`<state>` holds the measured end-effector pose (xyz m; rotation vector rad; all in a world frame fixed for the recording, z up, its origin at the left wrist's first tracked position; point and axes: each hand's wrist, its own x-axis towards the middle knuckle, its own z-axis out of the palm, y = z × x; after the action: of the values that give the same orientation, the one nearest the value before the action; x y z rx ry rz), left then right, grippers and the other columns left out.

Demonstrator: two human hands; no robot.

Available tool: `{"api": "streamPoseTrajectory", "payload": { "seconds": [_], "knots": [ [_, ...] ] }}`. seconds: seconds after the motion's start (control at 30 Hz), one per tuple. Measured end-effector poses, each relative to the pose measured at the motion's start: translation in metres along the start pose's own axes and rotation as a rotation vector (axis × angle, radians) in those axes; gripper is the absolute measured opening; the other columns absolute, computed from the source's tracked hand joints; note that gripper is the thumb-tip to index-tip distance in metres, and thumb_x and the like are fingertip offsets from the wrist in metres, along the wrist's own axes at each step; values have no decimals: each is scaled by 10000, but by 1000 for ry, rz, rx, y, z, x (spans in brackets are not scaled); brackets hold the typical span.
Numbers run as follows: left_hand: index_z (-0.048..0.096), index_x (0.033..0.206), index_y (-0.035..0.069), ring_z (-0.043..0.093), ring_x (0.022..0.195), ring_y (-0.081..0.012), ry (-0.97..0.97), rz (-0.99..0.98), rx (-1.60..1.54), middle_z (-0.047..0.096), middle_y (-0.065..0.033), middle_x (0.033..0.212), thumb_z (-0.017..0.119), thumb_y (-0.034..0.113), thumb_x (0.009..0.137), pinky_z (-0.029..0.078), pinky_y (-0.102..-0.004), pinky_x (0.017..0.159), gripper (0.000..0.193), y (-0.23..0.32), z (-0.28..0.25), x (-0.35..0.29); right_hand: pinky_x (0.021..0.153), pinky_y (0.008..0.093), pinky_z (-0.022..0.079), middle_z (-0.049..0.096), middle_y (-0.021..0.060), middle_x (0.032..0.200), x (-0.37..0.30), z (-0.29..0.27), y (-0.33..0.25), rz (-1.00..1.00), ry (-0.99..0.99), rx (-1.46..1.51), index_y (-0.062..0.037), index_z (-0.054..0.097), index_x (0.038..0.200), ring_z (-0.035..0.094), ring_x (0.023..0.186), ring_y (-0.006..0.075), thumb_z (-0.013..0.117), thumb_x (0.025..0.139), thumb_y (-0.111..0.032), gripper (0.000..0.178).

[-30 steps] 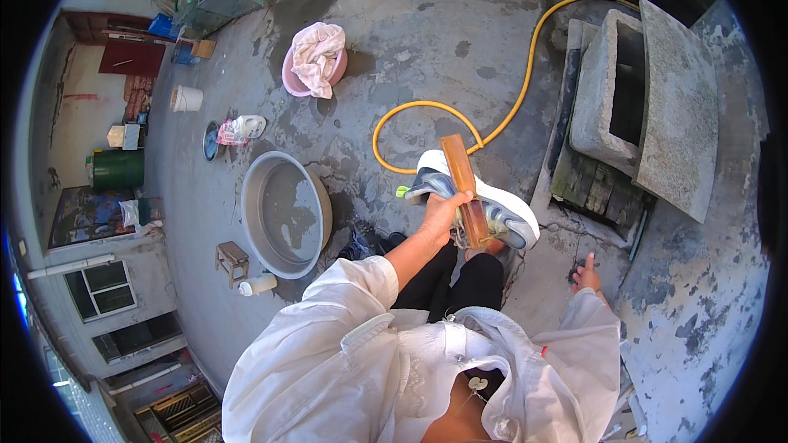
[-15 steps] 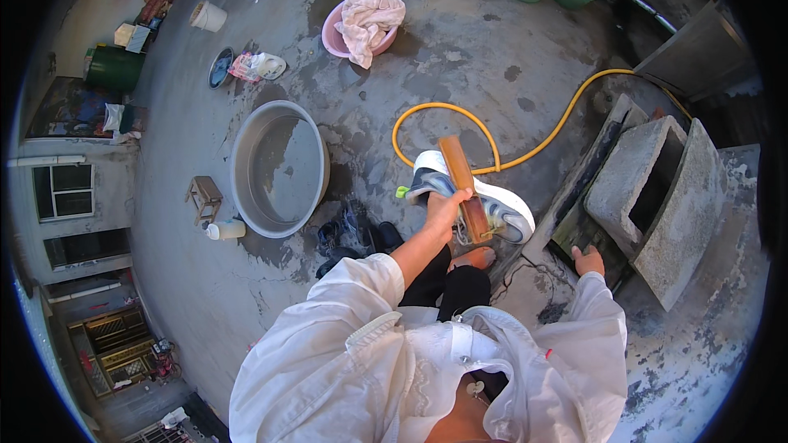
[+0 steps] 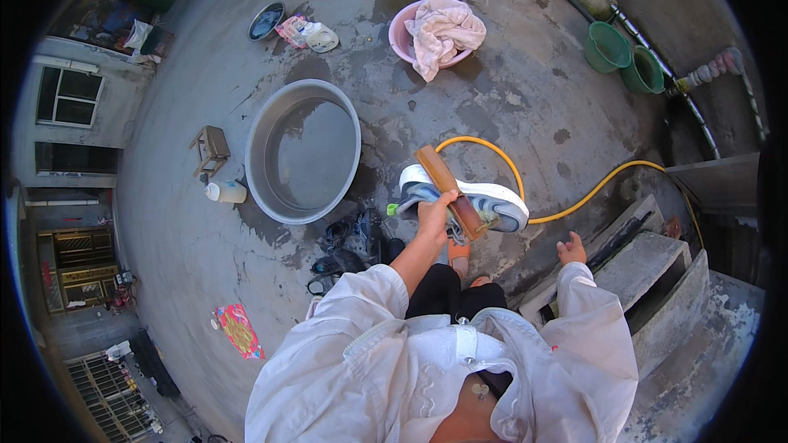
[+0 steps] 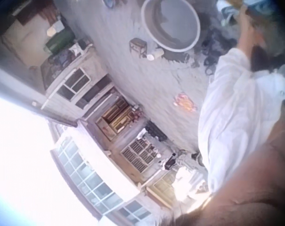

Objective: The person cleans a pair of slippers and a sneaker by hand in a large basin of water using a brush.

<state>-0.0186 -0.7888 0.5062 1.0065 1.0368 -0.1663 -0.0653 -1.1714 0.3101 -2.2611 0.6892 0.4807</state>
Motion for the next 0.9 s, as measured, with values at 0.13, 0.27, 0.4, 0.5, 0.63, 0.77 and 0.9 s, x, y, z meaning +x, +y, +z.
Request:
{"api": "streamPoseTrajectory", "payload": {
  "seconds": [0.13,0.27,0.4,0.5,0.63,0.77,0.9],
  "knots": [
    [550,1003,-25,556,856,-211,111,68,-193,564,-99,965,674,134,703,447,-335,764,362,24,-41,35,730,345,474,600,114,904,7,20,-112,-72,-87,-163,-114,471,1212,595,794,245,691,711,-197,554],
    [541,1013,-25,553,869,-209,227,115,-360,558,-91,977,648,114,728,444,-339,792,335,53,-62,55,818,367,454,603,131,969,41,43,-173,-134,-115,-363,-119,458,1238,586,909,278,703,699,-214,600],
    [528,1047,-32,538,915,-210,332,130,-428,553,-91,1013,673,89,696,420,-331,830,399,83,-82,86,883,379,419,549,173,1111,74,53,-245,-92,-252,-369,-99,428,1258,545,1013,304,707,690,-239,648],
    [528,1044,-27,536,908,-213,326,132,-509,551,-92,1005,673,115,697,420,-344,826,402,105,-93,113,893,381,412,531,185,1154,104,56,-289,-84,-362,-373,-85,407,1269,532,1042,311,711,684,-254,681],
    [553,1001,7,546,901,-222,340,130,-600,567,-86,973,653,127,723,420,-354,843,319,132,-108,155,853,379,433,543,172,1120,159,83,-320,-87,-381,-437,-84,385,1284,548,1001,301,713,686,-259,705],
    [560,993,11,543,908,-212,468,138,-617,564,-81,983,651,130,727,420,-341,838,305,163,-94,176,812,376,453,555,160,1087,213,113,-344,-89,-354,-482,-82,362,1298,563,960,290,715,687,-265,729],
    [551,1018,33,531,935,-217,424,113,-709,557,-76,999,643,149,737,403,-355,864,318,174,-97,204,772,374,473,567,147,1054,264,157,-357,-216,-188,-573,-81,340,1313,579,919,279,716,688,-270,753]
  ]
}}
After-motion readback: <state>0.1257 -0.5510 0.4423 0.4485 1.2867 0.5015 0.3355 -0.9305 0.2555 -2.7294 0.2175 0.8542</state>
